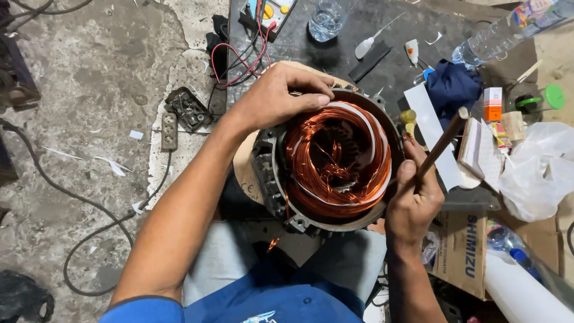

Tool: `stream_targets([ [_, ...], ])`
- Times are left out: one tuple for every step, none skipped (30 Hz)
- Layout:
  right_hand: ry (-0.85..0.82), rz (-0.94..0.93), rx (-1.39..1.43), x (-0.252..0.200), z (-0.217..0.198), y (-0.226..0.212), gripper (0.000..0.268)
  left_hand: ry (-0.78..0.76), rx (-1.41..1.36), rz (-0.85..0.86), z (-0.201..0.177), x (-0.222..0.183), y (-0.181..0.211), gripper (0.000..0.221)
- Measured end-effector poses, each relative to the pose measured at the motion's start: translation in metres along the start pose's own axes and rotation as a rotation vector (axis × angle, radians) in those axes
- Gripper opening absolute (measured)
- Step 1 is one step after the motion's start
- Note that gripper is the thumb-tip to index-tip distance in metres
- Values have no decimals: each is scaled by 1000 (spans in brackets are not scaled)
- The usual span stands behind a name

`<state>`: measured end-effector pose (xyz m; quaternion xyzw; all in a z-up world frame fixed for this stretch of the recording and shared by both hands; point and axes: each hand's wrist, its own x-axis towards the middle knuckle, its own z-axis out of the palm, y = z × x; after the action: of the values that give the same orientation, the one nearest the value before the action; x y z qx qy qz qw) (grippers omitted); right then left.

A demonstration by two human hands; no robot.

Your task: Securing insulation paper into the slots of an electric motor stator using scissors and a wooden tool.

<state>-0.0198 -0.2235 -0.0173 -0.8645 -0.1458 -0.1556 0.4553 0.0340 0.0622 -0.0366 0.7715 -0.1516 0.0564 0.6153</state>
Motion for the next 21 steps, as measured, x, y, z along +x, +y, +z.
stream_targets([
  [2, 2, 3, -2, 0, 1, 37, -3, 3, -1, 4, -5, -4, 22],
  [19, 37, 14, -4, -1, 1, 33, 46, -81, -5, 8, -10, -7, 23],
  [38, 70, 29, -4, 0, 1, 30, 94, -160, -5, 10, -14, -10, 25],
  [42, 70, 35, -3, 3, 9, 30, 92, -153, -4, 9, -13, -11, 25],
  [86, 88, 76, -5, 5, 18, 26, 90, -164, -1, 11, -13, -13, 24],
  [131, 107, 116, -6, 7, 26, 23, 89, -174, 3, 13, -14, -15, 24],
  [132, 109, 120, -6, 7, 33, 23, 87, -170, 1, 14, -14, -16, 24],
  [146, 113, 174, -5, 8, 40, 22, 90, -166, 14, 15, -15, -17, 24],
  [162, 116, 229, -5, 9, 46, 21, 91, -160, 29, 16, -15, -17, 24],
  [165, 118, 234, -4, 11, 46, 21, 88, -155, 28, 15, -15, -15, 24],
  [180, 139, 249, -4, 11, 46, 20, 93, -156, 24, 16, -15, -14, 23],
  [194, 159, 264, -5, 12, 47, 19, 97, -158, 20, 16, -15, -13, 23],
  [198, 160, 266, -2, 11, 45, 19, 94, -155, 21, 16, -15, -11, 23],
  [195, 153, 267, 0, 10, 42, 19, 94, -151, 30, 16, -15, -9, 23],
  [194, 149, 267, 1, 9, 40, 19, 91, -149, 36, 17, -15, -8, 23],
  [198, 153, 268, 3, 8, 39, 19, 85, -148, 35, 19, -16, -8, 23],
  [174, 155, 269, 5, 7, 38, 19, 113, -139, 41, 20, -18, -7, 23],
  [151, 157, 270, 7, 7, 36, 18, 140, -131, 46, 21, -20, -6, 22],
  [152, 158, 272, 9, 6, 39, 18, 138, -129, 46, 23, -23, -6, 22],
  [118, 154, 269, 11, 6, 43, 19, 170, -107, 37, 25, -27, -5, 22],
  [85, 147, 267, 14, 5, 46, 20, 204, -84, 33, 26, -30, -5, 22],
])
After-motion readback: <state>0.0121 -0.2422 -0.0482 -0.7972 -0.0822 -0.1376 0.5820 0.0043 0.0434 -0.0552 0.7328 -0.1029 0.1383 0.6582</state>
